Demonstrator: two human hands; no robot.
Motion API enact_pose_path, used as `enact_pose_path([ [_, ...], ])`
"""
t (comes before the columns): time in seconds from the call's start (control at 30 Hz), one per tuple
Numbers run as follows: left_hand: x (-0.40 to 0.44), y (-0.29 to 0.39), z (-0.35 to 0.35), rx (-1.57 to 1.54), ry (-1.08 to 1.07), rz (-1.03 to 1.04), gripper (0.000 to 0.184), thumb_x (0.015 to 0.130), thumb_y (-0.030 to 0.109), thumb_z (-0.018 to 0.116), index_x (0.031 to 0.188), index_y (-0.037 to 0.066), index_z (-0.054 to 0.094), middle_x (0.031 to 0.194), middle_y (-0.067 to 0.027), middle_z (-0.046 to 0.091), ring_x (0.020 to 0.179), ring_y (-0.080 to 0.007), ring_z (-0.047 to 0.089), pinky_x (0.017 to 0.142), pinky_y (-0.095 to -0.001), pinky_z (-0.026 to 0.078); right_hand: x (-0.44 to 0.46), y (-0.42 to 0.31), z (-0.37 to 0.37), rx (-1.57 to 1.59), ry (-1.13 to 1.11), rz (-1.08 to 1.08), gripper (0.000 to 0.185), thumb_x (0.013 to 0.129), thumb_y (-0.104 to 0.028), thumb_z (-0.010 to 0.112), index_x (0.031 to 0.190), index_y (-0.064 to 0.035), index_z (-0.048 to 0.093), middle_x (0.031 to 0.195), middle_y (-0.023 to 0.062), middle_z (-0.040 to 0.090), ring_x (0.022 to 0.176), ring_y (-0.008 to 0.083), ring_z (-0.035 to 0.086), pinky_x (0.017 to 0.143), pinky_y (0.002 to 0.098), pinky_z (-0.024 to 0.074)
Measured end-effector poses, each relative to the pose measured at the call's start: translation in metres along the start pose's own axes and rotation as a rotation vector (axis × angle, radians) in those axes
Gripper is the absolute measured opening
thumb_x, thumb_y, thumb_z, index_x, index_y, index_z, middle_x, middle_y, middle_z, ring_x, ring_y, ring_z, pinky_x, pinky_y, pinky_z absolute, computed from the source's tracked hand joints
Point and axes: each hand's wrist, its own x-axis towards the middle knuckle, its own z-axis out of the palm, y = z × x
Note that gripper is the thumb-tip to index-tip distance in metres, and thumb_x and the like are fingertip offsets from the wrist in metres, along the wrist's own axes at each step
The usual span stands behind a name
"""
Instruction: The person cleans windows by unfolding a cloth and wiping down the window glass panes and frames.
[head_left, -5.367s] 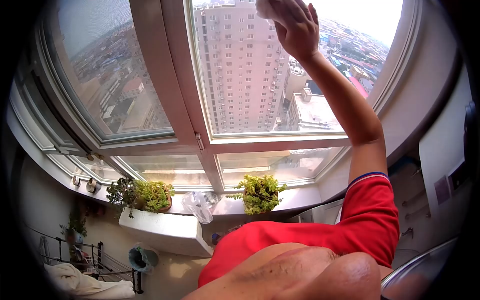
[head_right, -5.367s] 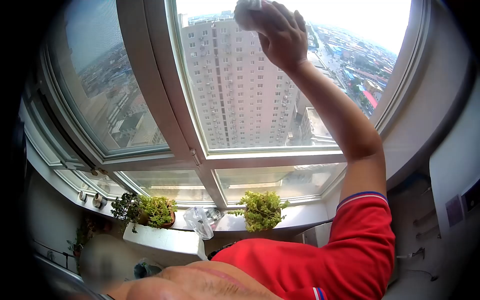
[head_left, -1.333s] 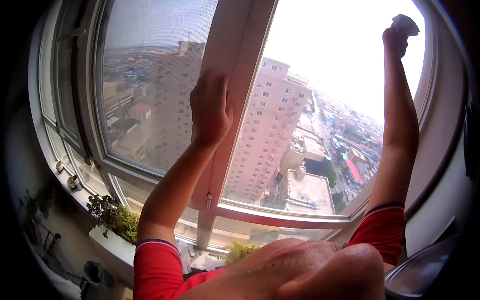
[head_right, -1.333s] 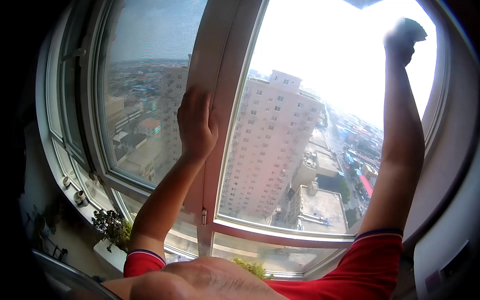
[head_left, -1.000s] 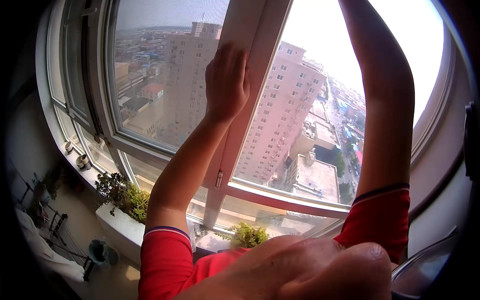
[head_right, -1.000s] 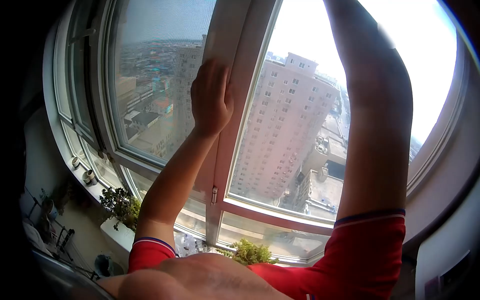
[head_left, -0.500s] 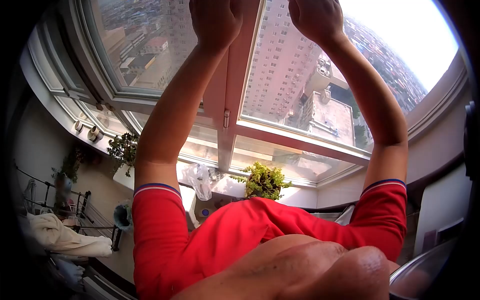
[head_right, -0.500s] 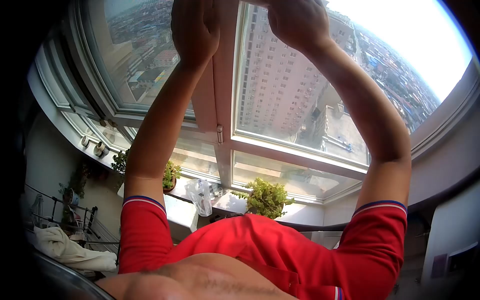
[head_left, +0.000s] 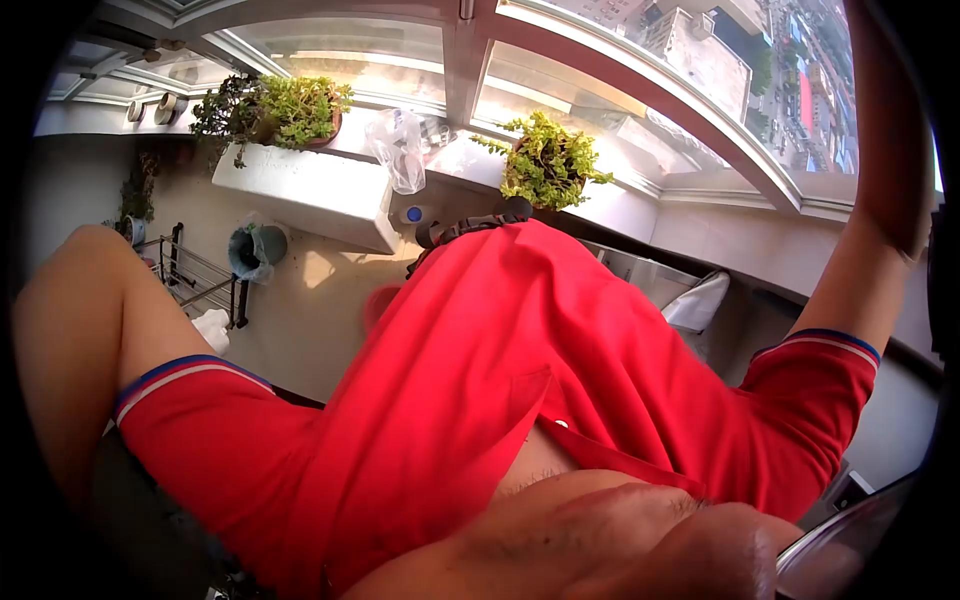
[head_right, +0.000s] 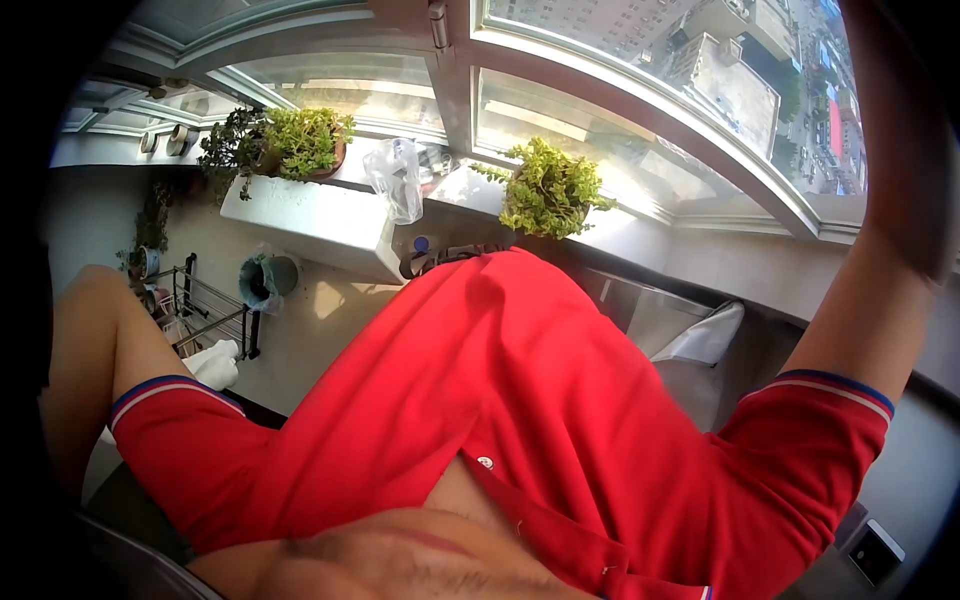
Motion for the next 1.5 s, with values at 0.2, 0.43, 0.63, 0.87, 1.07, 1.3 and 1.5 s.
enact_pose_path([
  [0.2,0.008,0.025,0.016,-0.052,-0.059,0.108,0.053,0.098,0.031,0.056,0.141,0.001,0.051,0.144,-0.022,0.053,0.132,-0.0396,0.053,0.111,-0.0531,0.041,-0.066,0.052,-0.037,-0.071,-0.034,0.05,0.038,0.092,-0.004,0.055,0.129,-0.0044,0.062,0.134,0.016,0.062,0.129,0.0361,0.057,0.111,0.0501,0.0448],
  [0.43,0.005,0.025,0.022,-0.086,-0.081,0.116,0.054,0.098,0.036,0.053,0.14,0.002,0.05,0.144,-0.0212,0.052,0.132,-0.0384,0.052,0.111,-0.0525,0.041,-0.119,0.032,-0.054,-0.075,-0.049,0.128,0.038,0.093,-0.005,0.055,0.13,-0.0037,0.062,0.134,0.0177,0.063,0.128,0.038,0.058,0.109,0.0505,0.0458],
  [0.63,-0.006,0.021,0.034,-0.104,-0.119,0.086,0.055,0.099,0.041,0.05,0.14,0.003,0.049,0.144,-0.0204,0.051,0.132,-0.0374,0.051,0.111,-0.052,0.041,-0.135,-0.051,-0.026,0.079,-0.086,0.126,0.038,0.095,-0.005,0.056,0.132,-0.003,0.062,0.134,0.0192,0.063,0.127,0.0397,0.059,0.108,0.0509,0.0466],
  [0.87,0.001,0.016,0.044,-0.109,-0.06,0.223,0.057,0.099,0.047,0.047,0.139,0.005,0.049,0.143,-0.0195,0.049,0.131,-0.0362,0.051,0.111,-0.0514,0.041,-0.131,-0.153,-0.007,0.291,-0.096,0.011,0.037,0.097,-0.006,0.057,0.134,-0.0023,0.062,0.135,0.021,0.064,0.126,0.0417,0.06,0.106,0.0513,0.0477],
  [1.07,0.005,0.015,0.017,-0.068,0.091,0.224,0.059,0.1,0.051,0.045,0.138,0.006,0.048,0.143,-0.0188,0.048,0.131,-0.0352,0.05,0.11,-0.0509,0.041,-0.112,-0.109,-0.009,0.234,-0.022,-0.016,0.038,0.098,-0.007,0.058,0.135,-0.0017,0.062,0.135,0.0224,0.064,0.125,0.0434,0.06,0.105,0.0516,0.0485],
  [1.3,-0.187,0.055,-0.078,0.079,0.854,-0.824,0.058,0.102,0.048,0.041,0.126,-0.002,0.057,0.133,-0.0248,0.057,0.123,-0.0399,0.056,0.109,-0.052,0.043,-0.171,0.147,-0.083,-0.282,0.05,0.145,0.037,0.096,-0.014,0.055,0.129,0.0016,0.064,0.129,0.0253,0.066,0.115,0.0414,0.066,0.099,0.0491,0.0536],
  [1.5,-0.333,0.163,0.044,-0.03,1.05,-1.913,0.039,0.109,0.025,0.046,0.106,-0.008,0.066,0.11,-0.0231,0.07,0.101,-0.0289,0.067,0.095,-0.039,0.052,-0.264,0.165,-0.101,-0.157,0.389,0.845,0.043,0.093,0.006,0.041,0.134,0.0127,0.054,0.14,0.0289,0.056,0.129,0.0402,0.059,0.108,0.0409,0.0494],
])
